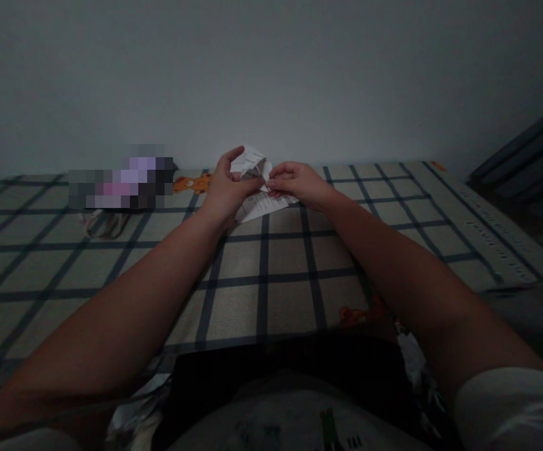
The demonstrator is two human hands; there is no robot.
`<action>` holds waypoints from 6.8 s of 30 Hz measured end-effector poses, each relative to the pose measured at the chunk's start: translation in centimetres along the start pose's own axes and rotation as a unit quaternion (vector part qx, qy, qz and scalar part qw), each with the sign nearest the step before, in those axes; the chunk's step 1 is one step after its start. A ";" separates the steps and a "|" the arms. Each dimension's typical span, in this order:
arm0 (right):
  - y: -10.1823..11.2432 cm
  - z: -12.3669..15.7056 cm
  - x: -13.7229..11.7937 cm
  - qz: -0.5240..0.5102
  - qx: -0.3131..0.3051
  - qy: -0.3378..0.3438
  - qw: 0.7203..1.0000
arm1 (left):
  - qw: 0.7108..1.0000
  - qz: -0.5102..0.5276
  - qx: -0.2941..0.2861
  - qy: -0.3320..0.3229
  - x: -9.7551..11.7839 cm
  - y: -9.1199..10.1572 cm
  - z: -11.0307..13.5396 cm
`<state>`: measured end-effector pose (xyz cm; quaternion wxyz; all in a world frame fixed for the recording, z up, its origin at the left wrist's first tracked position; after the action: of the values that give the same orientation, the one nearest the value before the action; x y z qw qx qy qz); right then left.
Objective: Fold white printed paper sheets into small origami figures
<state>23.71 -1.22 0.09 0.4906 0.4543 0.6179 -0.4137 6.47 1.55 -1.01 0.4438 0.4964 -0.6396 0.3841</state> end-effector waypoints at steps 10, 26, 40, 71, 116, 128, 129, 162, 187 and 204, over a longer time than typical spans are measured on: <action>-0.5 0.4 -0.7 0.031 0.024 -0.004 0.999 | 1.000 0.005 0.013 0.015 -0.2 -0.1 -0.2; 0.2 0.1 0.1 -0.014 -0.011 -0.014 1.000 | 1.000 0.008 0.019 -0.016 0.0 0.0 -0.1; -0.2 0.3 0.2 0.026 -0.034 -0.060 0.997 | 0.999 0.007 0.030 -0.020 0.0 -0.1 -0.1; -0.2 0.2 -0.1 0.019 -0.008 -0.037 0.999 | 0.996 -0.072 -0.032 -0.034 0.3 0.1 0.5; -0.1 -0.5 0.7 0.045 0.068 0.024 0.996 | 0.987 -0.005 -0.091 0.135 2.0 -1.2 1.8; 0.4 -0.8 0.8 -0.009 0.110 0.057 0.992 | 0.987 0.039 -0.101 0.119 1.7 -0.6 0.9; 0.4 -0.8 0.8 -0.003 0.108 0.062 0.992 | 0.988 0.039 -0.098 0.110 1.7 -0.6 0.9; 0.0 -0.2 0.0 0.019 0.102 0.069 0.992 | 0.992 -0.121 -0.033 0.018 1.7 -0.4 1.5; 0.3 -0.1 -0.7 0.108 0.118 0.116 0.980 | 0.988 -0.098 -0.089 0.084 1.7 -0.3 1.5; 0.0 0.4 -1.0 0.142 0.093 0.100 0.980 | 0.984 -0.151 -0.078 0.047 1.9 -0.4 1.8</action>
<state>23.88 -1.80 1.00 0.4357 0.6202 0.5520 -0.3475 6.34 -0.78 0.28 0.5635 0.5324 -0.5640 0.2846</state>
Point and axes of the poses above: each hand's wrist, its own z-axis away from the middle knuckle, its own y-axis out of the back of the hand, x = y × z, the point moved 1 cm from there along -z, towards the middle knuckle, and after that the axes turned 4 degrees about -z, right-handed, at the moved point
